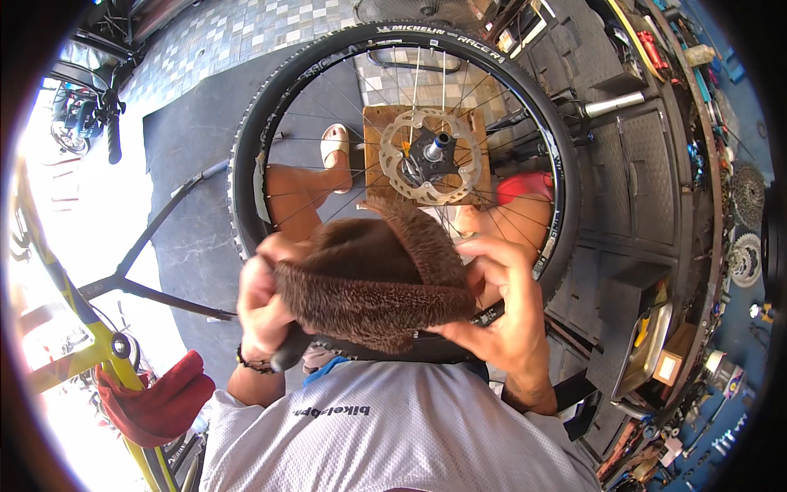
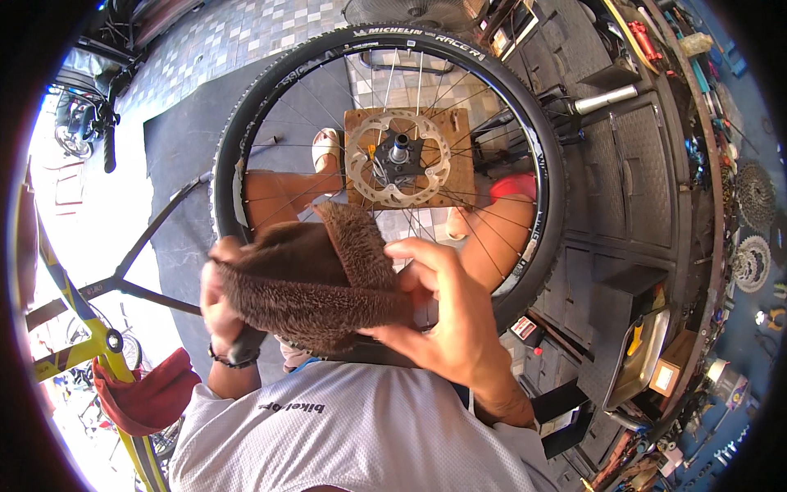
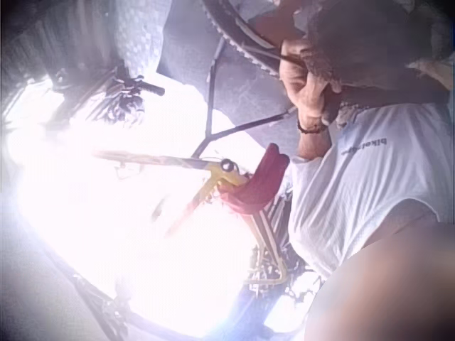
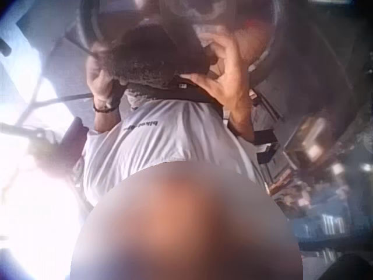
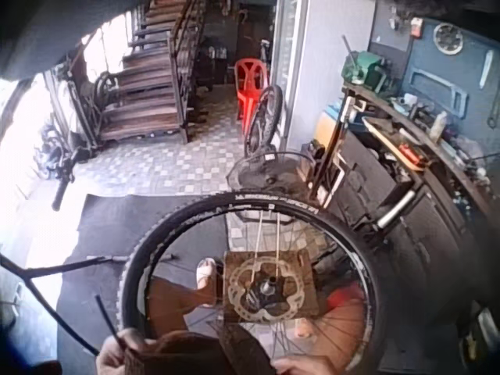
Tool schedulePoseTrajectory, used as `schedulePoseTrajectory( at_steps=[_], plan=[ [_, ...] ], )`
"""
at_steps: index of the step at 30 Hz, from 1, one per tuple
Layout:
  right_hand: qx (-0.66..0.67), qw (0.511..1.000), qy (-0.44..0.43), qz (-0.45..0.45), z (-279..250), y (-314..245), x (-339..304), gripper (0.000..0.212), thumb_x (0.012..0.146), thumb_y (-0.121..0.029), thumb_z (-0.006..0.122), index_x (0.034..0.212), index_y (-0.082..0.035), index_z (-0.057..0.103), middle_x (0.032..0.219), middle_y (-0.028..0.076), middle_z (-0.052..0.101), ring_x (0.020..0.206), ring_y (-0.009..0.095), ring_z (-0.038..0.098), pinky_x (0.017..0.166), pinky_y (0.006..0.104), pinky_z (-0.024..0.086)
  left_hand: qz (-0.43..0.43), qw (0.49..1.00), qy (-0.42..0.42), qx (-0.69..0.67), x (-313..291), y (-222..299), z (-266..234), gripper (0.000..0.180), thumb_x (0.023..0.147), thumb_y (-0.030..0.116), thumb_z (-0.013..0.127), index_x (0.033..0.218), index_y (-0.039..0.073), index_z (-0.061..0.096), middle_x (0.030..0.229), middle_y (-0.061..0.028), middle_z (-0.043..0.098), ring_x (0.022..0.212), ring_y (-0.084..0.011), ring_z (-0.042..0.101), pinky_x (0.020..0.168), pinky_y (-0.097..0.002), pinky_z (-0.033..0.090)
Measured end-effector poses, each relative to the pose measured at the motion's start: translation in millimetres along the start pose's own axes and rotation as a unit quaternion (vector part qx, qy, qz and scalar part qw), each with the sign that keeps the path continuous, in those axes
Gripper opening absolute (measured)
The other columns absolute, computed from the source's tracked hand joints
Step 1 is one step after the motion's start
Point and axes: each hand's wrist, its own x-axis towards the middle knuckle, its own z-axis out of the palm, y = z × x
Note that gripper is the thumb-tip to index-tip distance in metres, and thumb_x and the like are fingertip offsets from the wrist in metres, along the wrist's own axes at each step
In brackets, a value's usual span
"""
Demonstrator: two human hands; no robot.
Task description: The person cleans and maintains a bicycle wheel hub. They use a wire brush and a rag to scrub the hub, then apply lubricant with a syringe and wipe it with a rag. The person also uses a screwdriver to adjust components and a hammer to tap the hub.
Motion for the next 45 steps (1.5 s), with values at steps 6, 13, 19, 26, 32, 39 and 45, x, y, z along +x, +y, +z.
schedulePoseTrajectory(
  at_steps=[6,13,19,26,32,39,45],
  plan=[
    [-0.066,0.968,-0.236,-0.046,-31.3,50.0,-4.8,0.047,0.078,-0.036,0.097,0.102,-0.002,0.074,0.094,0.007,0.069,0.088,0.024,0.067,0.087,0.0413,0.053,0.145,0.986,0.083,-0.012,-3.8,11.9,-2.4,0.038,0.105,0.023,0.067,0.114,0.005,0.034,0.095,-0.0168,0.058,0.048,-0.0130,0.056,0.034,-0.0243,0.042],
    [0.288,0.948,-0.012,-0.132,-48.5,41.4,-11.7,0.043,0.089,-0.024,0.086,0.119,0.000,0.065,0.109,0.009,0.070,0.095,0.022,0.069,0.089,0.0356,0.055,-0.146,0.981,-0.005,0.129,26.4,13.2,11.7,0.040,0.105,0.023,0.057,0.135,-0.003,0.056,0.085,-0.0078,0.067,0.050,-0.0103,0.056,0.045,-0.0244,0.045],
    [0.142,0.970,0.187,-0.062,-73.8,53.2,46.1,0.050,0.099,-0.011,0.074,0.144,0.001,0.055,0.123,0.012,0.068,0.101,0.020,0.071,0.088,0.0296,0.058,-0.414,0.843,-0.340,-0.046,48.5,-88.4,95.3,0.039,0.112,0.038,0.055,0.129,0.003,0.065,0.088,-0.0061,0.069,0.052,-0.0083,0.053,0.048,-0.0249,0.042],
    [-0.276,0.953,0.087,-0.086,-48.5,134.9,119.6,0.073,0.087,-0.016,0.091,0.147,0.000,0.052,0.119,0.016,0.064,0.085,0.020,0.069,0.071,0.0309,0.057,-0.388,0.898,-0.200,0.056,50.9,-57.6,46.1,0.039,0.114,0.035,0.050,0.124,0.004,0.072,0.066,-0.0027,0.061,0.047,-0.0090,0.051,0.045,-0.0271,0.042],
    [-0.556,0.819,0.034,-0.138,-33.2,112.5,138.7,0.062,0.091,-0.056,0.079,0.115,-0.001,0.065,0.103,0.017,0.070,0.080,0.038,0.073,0.066,0.0479,0.057,-0.116,0.970,-0.024,0.213,118.8,8.8,-22.4,0.052,0.115,0.040,0.044,0.117,-0.004,0.071,0.062,-0.0039,0.059,0.041,-0.0092,0.050,0.042,-0.0245,0.038],
    [-0.561,0.801,-0.023,-0.208,-38.3,111.6,163.7,0.040,0.096,-0.045,0.075,0.095,-0.005,0.079,0.081,0.014,0.073,0.071,0.039,0.071,0.062,0.0492,0.056,0.083,0.716,0.033,0.693,275.2,-63.1,-38.3,0.031,0.108,0.032,0.056,0.116,0.006,0.072,0.094,-0.0205,0.078,0.084,-0.0412,0.076,0.082,-0.0516,0.060],
    [-0.575,0.801,-0.027,-0.166,-36.4,116.6,169.5,0.046,0.094,-0.046,0.078,0.096,0.000,0.079,0.088,0.016,0.077,0.078,0.039,0.074,0.067,0.0442,0.058,0.102,0.650,-0.066,0.750,303.9,-124.4,-50.4,0.028,0.097,0.015,0.061,0.119,0.012,0.078,0.117,-0.0197,0.071,0.088,-0.0373,0.076,0.075,-0.0483,0.062]
  ],
)
